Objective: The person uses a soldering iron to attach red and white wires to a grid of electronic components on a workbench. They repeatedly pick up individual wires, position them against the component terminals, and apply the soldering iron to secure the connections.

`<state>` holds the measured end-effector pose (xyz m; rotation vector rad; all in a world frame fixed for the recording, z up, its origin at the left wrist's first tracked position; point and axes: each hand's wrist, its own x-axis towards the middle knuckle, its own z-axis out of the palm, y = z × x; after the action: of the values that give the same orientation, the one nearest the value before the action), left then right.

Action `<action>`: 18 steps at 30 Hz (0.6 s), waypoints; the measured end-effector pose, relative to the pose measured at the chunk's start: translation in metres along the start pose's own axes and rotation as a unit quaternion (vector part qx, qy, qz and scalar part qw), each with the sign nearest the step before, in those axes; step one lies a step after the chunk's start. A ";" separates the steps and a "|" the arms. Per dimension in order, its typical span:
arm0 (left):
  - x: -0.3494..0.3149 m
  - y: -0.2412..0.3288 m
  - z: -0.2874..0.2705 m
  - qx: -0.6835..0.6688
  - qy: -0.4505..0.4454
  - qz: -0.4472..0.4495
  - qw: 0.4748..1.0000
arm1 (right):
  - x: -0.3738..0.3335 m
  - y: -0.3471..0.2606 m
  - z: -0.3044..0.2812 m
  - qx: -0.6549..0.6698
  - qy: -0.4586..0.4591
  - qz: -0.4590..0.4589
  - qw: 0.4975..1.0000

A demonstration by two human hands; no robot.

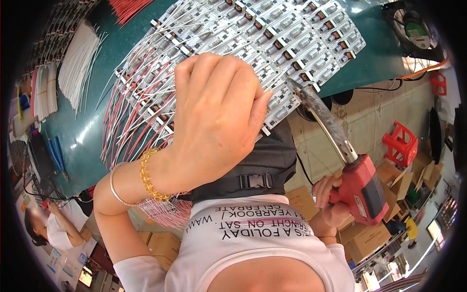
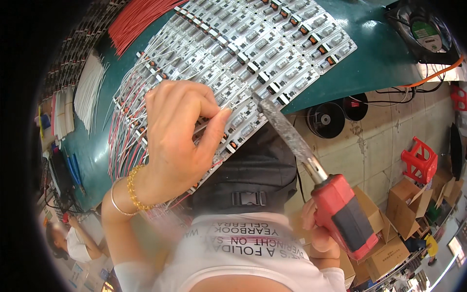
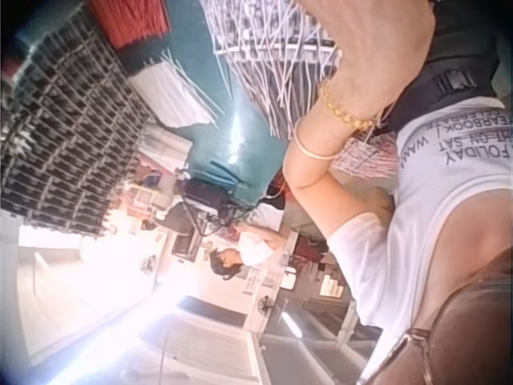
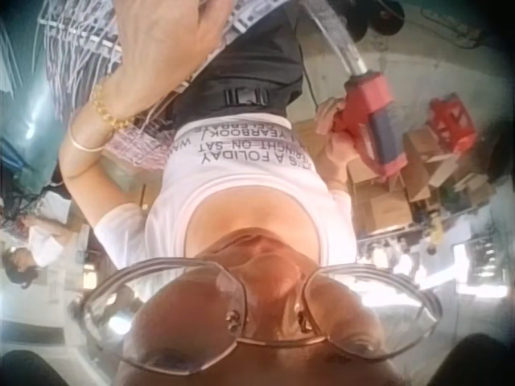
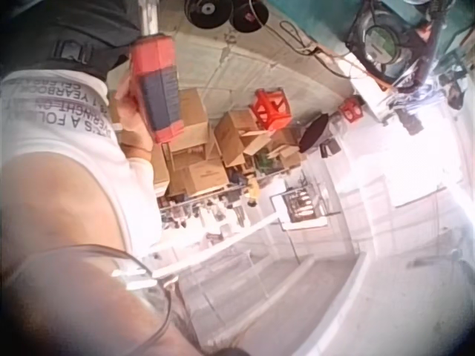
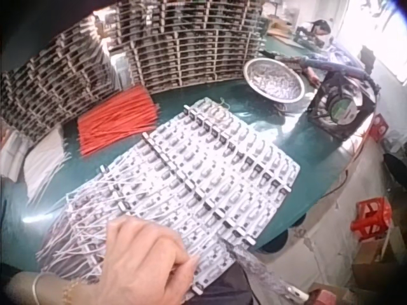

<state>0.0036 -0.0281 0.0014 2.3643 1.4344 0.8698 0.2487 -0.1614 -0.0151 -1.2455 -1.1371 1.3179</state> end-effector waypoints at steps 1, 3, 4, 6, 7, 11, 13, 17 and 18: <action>0.000 0.000 -0.001 0.000 0.000 -0.002 1.000 | 0.001 -0.001 0.000 0.006 0.000 -0.002 1.000; 0.001 0.001 -0.001 -0.003 0.001 -0.003 1.000 | 0.006 -0.006 -0.001 0.009 -0.016 -0.008 1.000; 0.001 0.001 -0.001 -0.005 0.001 -0.001 1.000 | 0.007 -0.008 -0.001 0.009 -0.021 -0.010 1.000; 0.001 0.001 -0.001 -0.008 0.001 -0.001 1.000 | 0.005 -0.009 0.000 0.009 -0.017 -0.005 1.000; 0.001 0.002 -0.001 -0.009 0.001 -0.002 1.000 | 0.005 -0.009 0.000 0.010 -0.015 -0.002 1.000; 0.000 0.003 0.000 -0.002 0.001 -0.002 1.000 | -0.002 -0.006 -0.001 0.013 -0.003 0.021 1.000; 0.000 0.004 0.004 -0.001 0.011 0.000 1.000 | -0.003 -0.007 0.001 0.011 0.003 0.031 0.999; -0.001 0.003 0.006 0.006 0.017 0.000 1.000 | 0.004 -0.014 0.010 0.007 0.011 0.044 0.999; -0.001 0.003 0.006 0.004 0.018 0.000 1.000 | 0.004 -0.014 0.010 0.013 0.016 0.043 0.999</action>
<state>0.0090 -0.0301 -0.0020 2.3673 1.4538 0.9138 0.2389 -0.1563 -0.0008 -1.3046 -1.0516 1.3666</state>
